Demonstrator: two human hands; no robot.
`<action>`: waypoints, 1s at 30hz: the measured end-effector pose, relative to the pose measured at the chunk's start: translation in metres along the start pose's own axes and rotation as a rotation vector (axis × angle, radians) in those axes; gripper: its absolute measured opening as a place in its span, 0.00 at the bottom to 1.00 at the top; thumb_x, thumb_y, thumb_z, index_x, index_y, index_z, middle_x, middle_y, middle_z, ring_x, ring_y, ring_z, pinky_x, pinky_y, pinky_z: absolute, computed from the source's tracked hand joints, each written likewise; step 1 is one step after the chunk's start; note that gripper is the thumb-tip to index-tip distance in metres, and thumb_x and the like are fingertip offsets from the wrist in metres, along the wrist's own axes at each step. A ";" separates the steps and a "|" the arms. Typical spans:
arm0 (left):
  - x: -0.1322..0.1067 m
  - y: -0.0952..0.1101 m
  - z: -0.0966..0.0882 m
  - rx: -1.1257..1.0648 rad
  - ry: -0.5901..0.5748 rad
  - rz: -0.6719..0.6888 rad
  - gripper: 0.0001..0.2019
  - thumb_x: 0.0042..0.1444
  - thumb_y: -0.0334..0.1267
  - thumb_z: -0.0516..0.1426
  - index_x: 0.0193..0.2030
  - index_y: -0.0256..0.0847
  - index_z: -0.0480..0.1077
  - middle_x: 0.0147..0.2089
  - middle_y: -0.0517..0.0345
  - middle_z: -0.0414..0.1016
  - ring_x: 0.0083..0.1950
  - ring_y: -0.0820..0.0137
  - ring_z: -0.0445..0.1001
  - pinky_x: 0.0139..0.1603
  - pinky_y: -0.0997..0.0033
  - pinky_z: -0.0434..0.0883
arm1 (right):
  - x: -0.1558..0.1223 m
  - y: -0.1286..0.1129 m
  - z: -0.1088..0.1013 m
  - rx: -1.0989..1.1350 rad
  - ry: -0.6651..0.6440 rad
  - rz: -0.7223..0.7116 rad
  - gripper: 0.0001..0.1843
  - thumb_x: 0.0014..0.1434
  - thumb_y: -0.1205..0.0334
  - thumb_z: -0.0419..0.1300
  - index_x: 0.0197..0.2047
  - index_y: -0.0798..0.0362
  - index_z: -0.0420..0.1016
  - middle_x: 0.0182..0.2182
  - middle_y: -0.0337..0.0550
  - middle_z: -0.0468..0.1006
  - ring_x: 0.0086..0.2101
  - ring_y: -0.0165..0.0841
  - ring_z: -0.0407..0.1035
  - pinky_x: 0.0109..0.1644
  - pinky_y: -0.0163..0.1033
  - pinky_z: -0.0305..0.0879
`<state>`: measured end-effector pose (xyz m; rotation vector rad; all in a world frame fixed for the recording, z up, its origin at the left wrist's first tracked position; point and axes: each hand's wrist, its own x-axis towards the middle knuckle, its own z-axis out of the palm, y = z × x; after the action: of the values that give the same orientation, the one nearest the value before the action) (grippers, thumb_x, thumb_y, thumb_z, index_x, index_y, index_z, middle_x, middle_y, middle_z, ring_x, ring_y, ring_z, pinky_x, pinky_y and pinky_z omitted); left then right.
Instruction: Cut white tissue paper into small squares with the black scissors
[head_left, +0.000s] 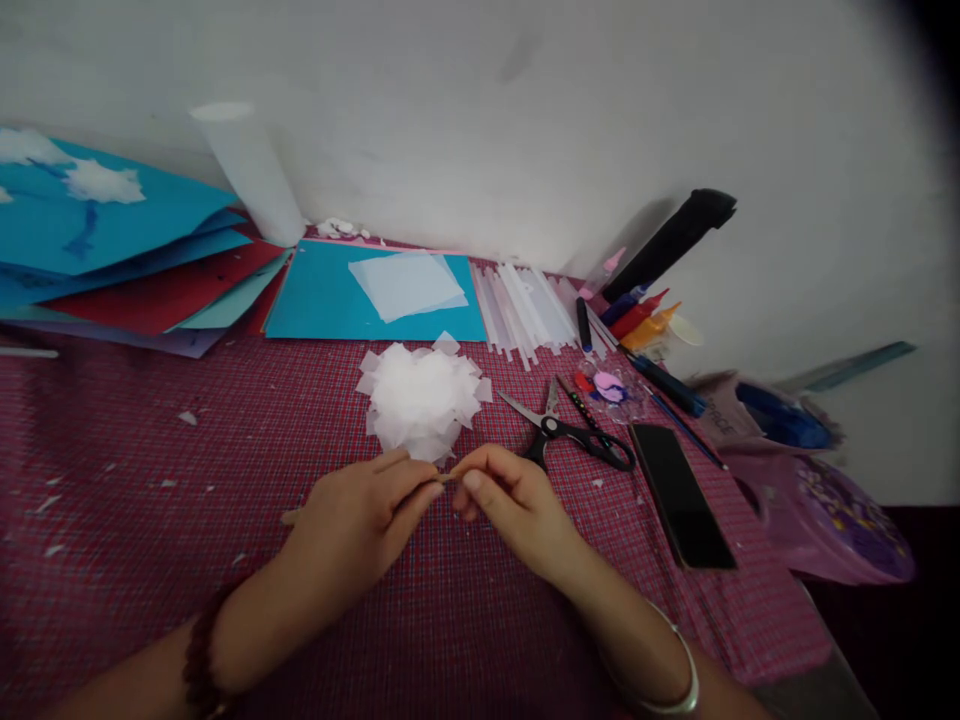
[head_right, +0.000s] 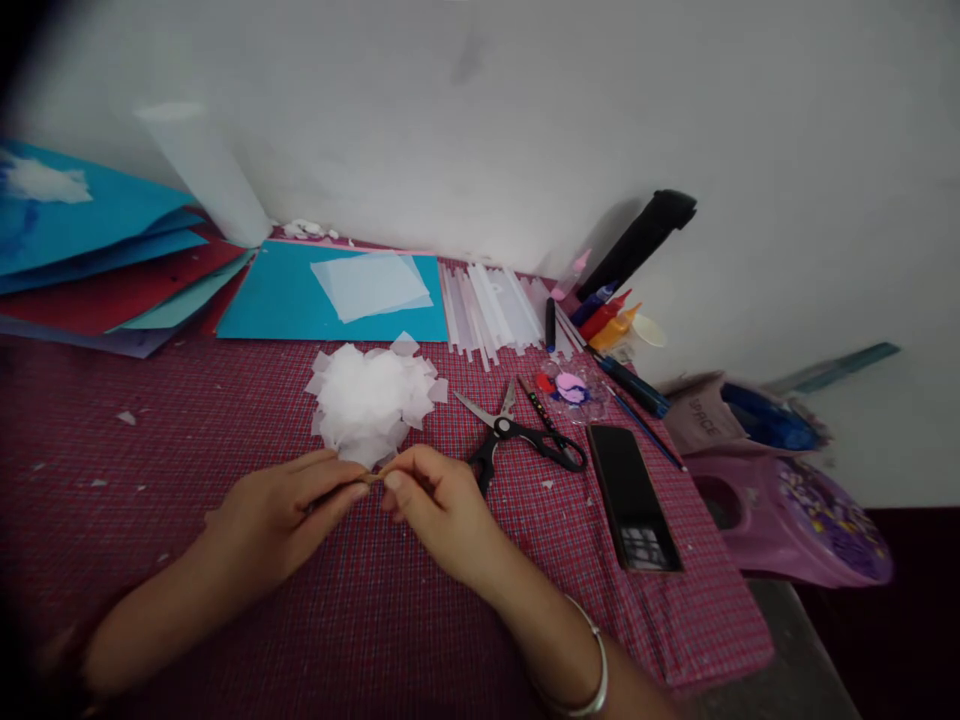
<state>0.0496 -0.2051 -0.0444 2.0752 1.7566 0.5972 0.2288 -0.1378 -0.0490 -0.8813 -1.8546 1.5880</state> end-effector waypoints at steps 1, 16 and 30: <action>-0.001 0.000 0.001 0.082 0.025 0.029 0.11 0.64 0.38 0.49 0.39 0.42 0.72 0.32 0.58 0.73 0.31 0.68 0.72 0.31 0.70 0.65 | 0.000 0.001 0.001 -0.063 0.019 -0.021 0.07 0.61 0.63 0.53 0.33 0.53 0.71 0.24 0.35 0.71 0.25 0.28 0.66 0.29 0.33 0.63; -0.008 0.013 -0.007 0.576 0.146 0.321 0.10 0.57 0.26 0.50 0.32 0.41 0.71 0.28 0.56 0.72 0.27 0.64 0.69 0.28 0.64 0.65 | 0.001 -0.001 0.016 -0.143 0.213 0.009 0.05 0.50 0.68 0.52 0.24 0.50 0.63 0.17 0.30 0.64 0.18 0.26 0.58 0.21 0.31 0.54; 0.003 0.007 -0.023 -0.421 -0.130 -0.202 0.17 0.62 0.45 0.46 0.24 0.41 0.61 0.22 0.65 0.60 0.25 0.73 0.62 0.25 0.74 0.60 | 0.004 0.001 -0.021 -0.286 0.328 -0.044 0.09 0.61 0.66 0.47 0.29 0.50 0.61 0.18 0.31 0.64 0.19 0.28 0.60 0.23 0.32 0.56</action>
<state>0.0443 -0.2032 -0.0209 1.5943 1.5804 0.6859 0.2425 -0.1213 -0.0465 -1.1394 -1.8693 1.0878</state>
